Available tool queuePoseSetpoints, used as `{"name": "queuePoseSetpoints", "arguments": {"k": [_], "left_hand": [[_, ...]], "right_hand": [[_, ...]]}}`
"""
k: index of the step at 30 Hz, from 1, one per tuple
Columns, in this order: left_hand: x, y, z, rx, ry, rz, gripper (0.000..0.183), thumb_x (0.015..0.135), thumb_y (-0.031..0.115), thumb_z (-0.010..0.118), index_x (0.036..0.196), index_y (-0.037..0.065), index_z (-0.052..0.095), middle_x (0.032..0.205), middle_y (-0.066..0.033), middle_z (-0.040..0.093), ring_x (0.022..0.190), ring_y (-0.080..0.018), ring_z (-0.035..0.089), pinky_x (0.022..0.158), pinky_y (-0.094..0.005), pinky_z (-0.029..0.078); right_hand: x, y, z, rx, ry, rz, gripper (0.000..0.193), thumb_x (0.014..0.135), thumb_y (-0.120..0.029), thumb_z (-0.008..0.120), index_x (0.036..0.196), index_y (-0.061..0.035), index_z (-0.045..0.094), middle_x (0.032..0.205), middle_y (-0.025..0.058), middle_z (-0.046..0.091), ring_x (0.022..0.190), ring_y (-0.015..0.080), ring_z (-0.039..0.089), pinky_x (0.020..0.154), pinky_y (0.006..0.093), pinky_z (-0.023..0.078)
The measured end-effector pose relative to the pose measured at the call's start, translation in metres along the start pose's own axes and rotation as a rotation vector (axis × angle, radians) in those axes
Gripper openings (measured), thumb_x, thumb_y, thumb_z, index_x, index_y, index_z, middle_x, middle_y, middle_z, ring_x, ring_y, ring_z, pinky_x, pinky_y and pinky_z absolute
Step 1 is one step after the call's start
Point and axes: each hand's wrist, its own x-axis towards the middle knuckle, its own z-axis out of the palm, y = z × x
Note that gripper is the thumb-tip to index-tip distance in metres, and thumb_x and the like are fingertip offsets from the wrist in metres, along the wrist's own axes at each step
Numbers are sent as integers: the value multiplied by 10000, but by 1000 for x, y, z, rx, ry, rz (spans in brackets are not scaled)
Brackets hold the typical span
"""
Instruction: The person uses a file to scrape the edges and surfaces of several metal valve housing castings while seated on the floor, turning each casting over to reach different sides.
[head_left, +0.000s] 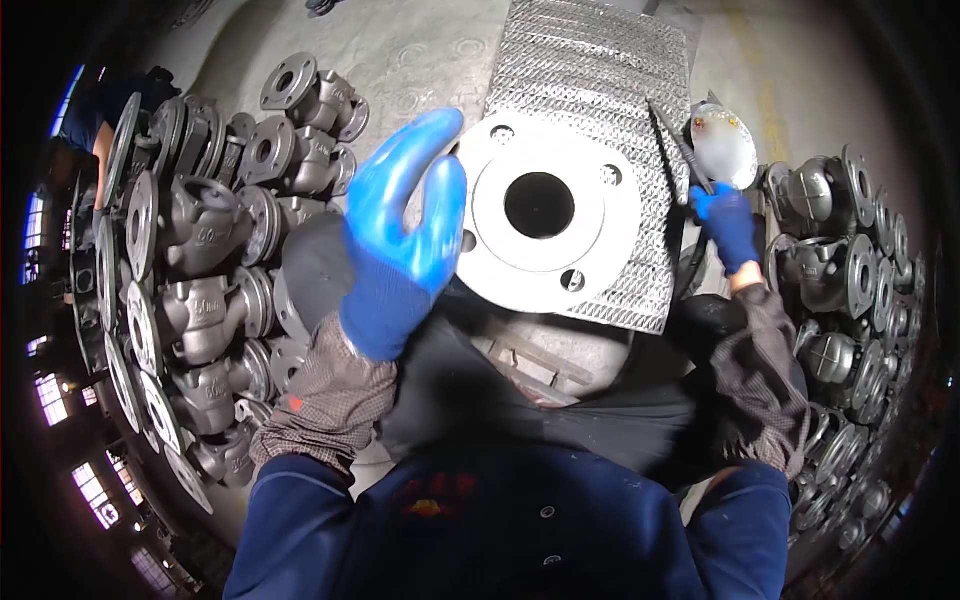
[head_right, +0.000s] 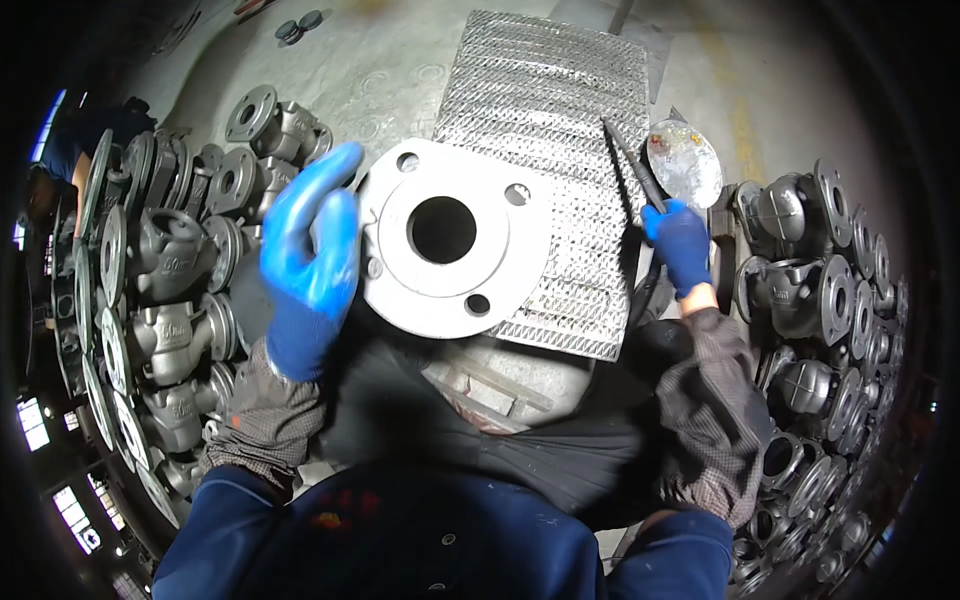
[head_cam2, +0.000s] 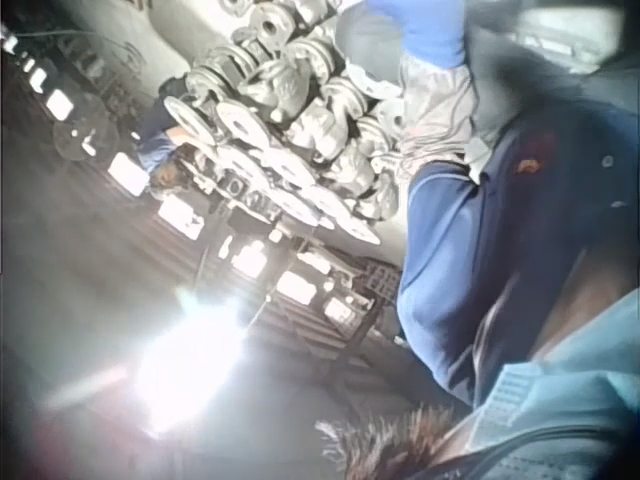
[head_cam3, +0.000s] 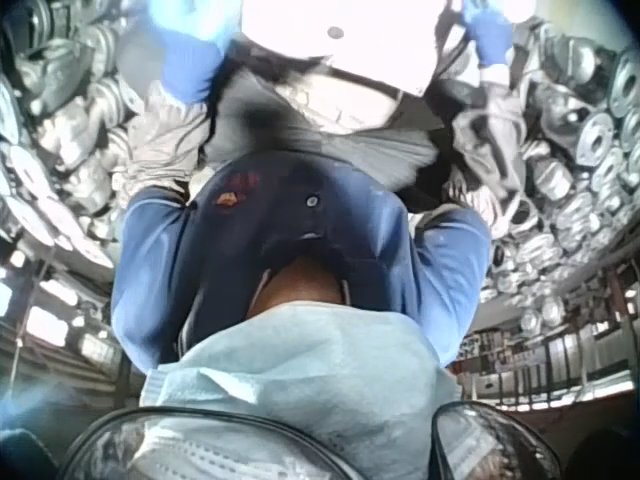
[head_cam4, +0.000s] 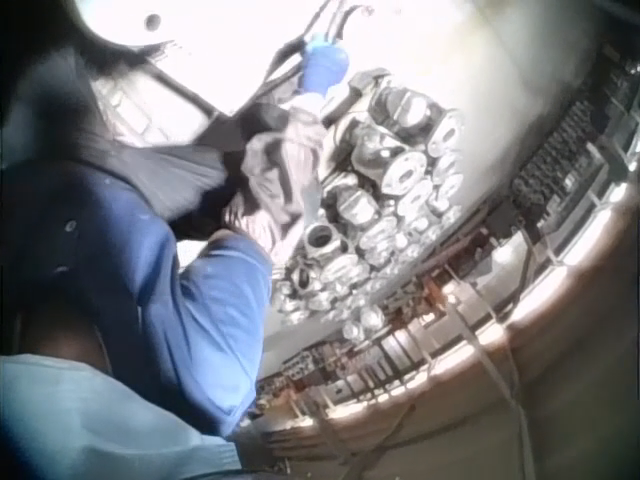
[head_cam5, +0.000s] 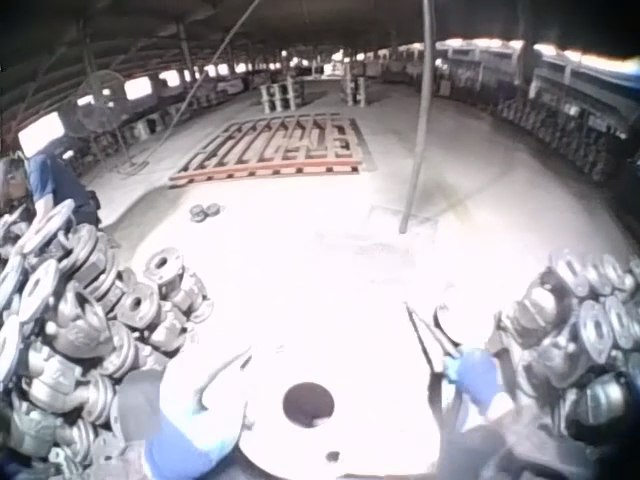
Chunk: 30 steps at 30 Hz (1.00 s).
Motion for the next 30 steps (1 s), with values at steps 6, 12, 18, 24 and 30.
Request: {"name": "queuePoseSetpoints", "arguments": {"k": [6, 12, 18, 24, 30], "left_hand": [[-48, 88, 0, -867, -561, -298, 338, 965, 216, 494, 1141, -52, 600, 1051, -176, 653, 942, -229, 641, 852, -333, 496], [-30, 99, 36, -1466, -304, -441, 624, 1013, 439, 340, 1359, -79, 381, 1284, -215, 518, 1162, -271, 540, 1029, -387, 408], [-20, 96, 5, -956, -402, -489, 660, 1033, 423, 204, 1176, -115, 559, 1123, -200, 639, 1056, -246, 624, 971, -346, 478], [-40, 100, 14, -635, -388, -355, 576, 1044, 378, 226, 1159, -12, 634, 1074, -124, 678, 826, -185, 676, 851, -269, 520], [-29, 107, 10, -817, -522, -590, 586, 1031, 408, 289, 1112, -45, 652, 1058, -123, 685, 770, -149, 665, 781, -247, 525]], "right_hand": [[-121, -76, -107, 583, 120, -6, 263, 851, -185, 689, 990, 35, 656, 738, 43, 655, 607, 91, 593, 596, 258, 478], [-251, -105, -119, 491, 157, -335, 276, 763, -73, 727, 1025, -2, 676, 835, 73, 659, 692, 121, 585, 649, 272, 479], [-266, -132, -108, 608, -288, -408, 277, 759, -110, 718, 1018, -18, 687, 671, 108, 602, 587, 171, 602, 578, 292, 477], [-235, -164, -72, 383, 245, -880, 318, 718, -260, 776, 943, -63, 668, 823, 131, 663, 706, 303, 649, 588, 378, 510], [-224, -164, -51, 446, 34, -753, 239, 768, -264, 737, 797, -46, 642, 601, 114, 545, 551, 242, 578, 516, 345, 462]]}}
